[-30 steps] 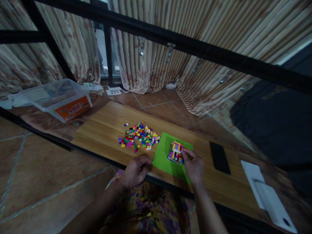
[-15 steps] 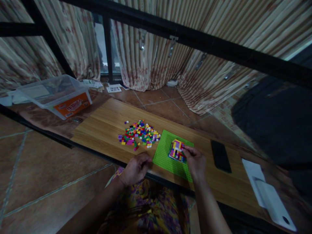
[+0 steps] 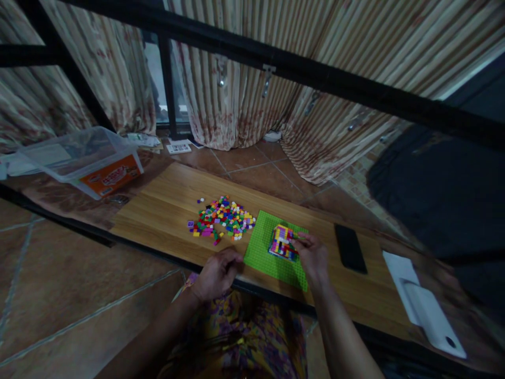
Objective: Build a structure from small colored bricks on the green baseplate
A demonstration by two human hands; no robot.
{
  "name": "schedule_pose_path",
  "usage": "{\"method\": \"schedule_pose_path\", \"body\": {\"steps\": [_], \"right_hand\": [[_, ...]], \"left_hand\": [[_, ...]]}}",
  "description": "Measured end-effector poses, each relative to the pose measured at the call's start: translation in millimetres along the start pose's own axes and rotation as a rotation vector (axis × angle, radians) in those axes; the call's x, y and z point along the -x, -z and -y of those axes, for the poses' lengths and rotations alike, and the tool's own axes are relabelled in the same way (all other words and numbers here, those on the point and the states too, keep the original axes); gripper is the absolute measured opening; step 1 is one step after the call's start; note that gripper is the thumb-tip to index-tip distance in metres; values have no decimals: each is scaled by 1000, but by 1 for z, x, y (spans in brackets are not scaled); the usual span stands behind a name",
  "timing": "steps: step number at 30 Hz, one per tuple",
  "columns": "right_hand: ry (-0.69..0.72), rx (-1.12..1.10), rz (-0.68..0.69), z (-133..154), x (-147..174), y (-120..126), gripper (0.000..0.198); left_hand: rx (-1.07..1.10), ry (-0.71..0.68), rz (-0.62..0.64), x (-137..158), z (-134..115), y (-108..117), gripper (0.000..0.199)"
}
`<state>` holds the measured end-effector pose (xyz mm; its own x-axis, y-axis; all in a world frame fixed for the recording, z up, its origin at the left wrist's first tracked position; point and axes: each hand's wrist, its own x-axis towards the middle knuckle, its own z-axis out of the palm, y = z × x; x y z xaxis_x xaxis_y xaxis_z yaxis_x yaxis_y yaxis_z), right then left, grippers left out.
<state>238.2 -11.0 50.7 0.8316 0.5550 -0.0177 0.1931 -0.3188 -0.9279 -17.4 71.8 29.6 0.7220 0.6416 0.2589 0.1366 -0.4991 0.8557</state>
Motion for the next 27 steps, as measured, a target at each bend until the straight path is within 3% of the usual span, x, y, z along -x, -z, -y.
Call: {"method": "schedule_pose_path", "body": {"steps": [8,12,18,22,27], "right_hand": [[157,25,-95,10,26,-5,34],[292,20,142,24,49,-27,26],[552,186,550,54,72,-77,21],[609,318,663,57,67,-108,20],[642,449,641,50,51,-131,24]], "left_hand": [[-16,-51,25,3,3,-2,18],[-77,-158,7,7,4,-6,23],[-173,-240,15,11,8,-15,20],[-202,-224,-3,14,10,-19,20],[-180,-193,-4,13,7,-17,20]]}}
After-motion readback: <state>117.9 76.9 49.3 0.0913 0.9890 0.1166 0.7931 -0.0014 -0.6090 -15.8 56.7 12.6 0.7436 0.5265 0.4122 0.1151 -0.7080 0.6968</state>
